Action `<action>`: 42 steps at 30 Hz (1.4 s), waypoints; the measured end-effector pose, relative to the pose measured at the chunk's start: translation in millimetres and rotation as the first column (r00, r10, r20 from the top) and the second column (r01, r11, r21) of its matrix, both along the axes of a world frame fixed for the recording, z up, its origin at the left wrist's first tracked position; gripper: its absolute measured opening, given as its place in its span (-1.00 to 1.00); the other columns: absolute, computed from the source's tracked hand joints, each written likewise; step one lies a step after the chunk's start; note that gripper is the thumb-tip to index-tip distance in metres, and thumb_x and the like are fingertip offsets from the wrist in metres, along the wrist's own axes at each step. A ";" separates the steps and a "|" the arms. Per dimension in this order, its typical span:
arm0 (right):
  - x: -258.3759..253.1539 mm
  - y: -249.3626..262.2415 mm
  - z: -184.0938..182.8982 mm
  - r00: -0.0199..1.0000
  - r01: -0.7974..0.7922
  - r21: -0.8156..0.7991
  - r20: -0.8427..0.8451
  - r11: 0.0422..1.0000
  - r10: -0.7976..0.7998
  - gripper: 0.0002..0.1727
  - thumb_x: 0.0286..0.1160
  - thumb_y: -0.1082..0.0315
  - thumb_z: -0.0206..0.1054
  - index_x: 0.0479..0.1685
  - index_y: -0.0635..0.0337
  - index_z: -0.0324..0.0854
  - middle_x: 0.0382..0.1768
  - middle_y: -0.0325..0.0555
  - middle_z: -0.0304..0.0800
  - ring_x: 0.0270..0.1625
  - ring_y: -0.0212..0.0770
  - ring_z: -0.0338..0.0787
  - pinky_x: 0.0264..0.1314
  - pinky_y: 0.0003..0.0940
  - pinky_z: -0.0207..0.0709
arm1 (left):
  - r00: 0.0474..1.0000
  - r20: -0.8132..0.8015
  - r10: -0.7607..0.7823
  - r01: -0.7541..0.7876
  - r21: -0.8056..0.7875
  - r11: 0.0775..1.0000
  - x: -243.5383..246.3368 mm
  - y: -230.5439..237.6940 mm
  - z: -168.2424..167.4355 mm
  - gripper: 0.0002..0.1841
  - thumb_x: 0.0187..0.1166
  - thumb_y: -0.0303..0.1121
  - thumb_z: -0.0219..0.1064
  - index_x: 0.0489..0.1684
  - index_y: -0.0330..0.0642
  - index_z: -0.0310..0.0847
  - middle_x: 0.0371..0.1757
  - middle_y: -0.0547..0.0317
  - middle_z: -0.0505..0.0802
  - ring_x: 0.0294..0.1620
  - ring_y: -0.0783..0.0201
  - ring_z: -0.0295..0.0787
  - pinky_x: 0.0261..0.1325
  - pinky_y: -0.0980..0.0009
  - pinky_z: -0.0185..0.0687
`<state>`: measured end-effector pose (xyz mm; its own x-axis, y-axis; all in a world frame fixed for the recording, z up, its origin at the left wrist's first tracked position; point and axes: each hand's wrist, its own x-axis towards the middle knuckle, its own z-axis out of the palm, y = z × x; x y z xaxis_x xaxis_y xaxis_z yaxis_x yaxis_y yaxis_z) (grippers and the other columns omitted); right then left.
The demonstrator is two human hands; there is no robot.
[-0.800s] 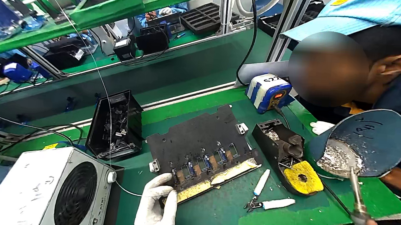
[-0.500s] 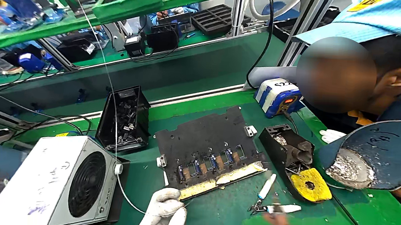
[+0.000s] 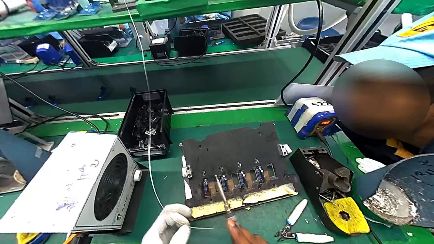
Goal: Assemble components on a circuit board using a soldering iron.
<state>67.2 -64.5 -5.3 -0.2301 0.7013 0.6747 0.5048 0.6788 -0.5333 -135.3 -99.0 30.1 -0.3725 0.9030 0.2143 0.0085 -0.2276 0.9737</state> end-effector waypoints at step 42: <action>-14.8 -3.6 9.7 0.996 -0.068 -0.183 -0.072 0.981 0.056 -0.66 0.54 0.30 0.37 0.14 0.32 0.84 -0.36 -0.04 0.91 -0.36 -0.28 0.85 -0.27 -0.40 0.74 | 0.920 -0.097 0.381 -0.379 0.038 0.925 -3.9 23.3 -8.2 -0.94 0.48 -0.50 0.27 -0.32 -0.21 0.67 0.09 0.01 0.85 0.22 0.18 0.79 0.24 0.36 0.77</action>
<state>52.5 -68.1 4.4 -0.2359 0.8010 0.5502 0.4244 0.5942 -0.6832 -139.1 -75.7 21.9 -0.6624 0.6935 0.2834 0.1951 -0.2055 0.9590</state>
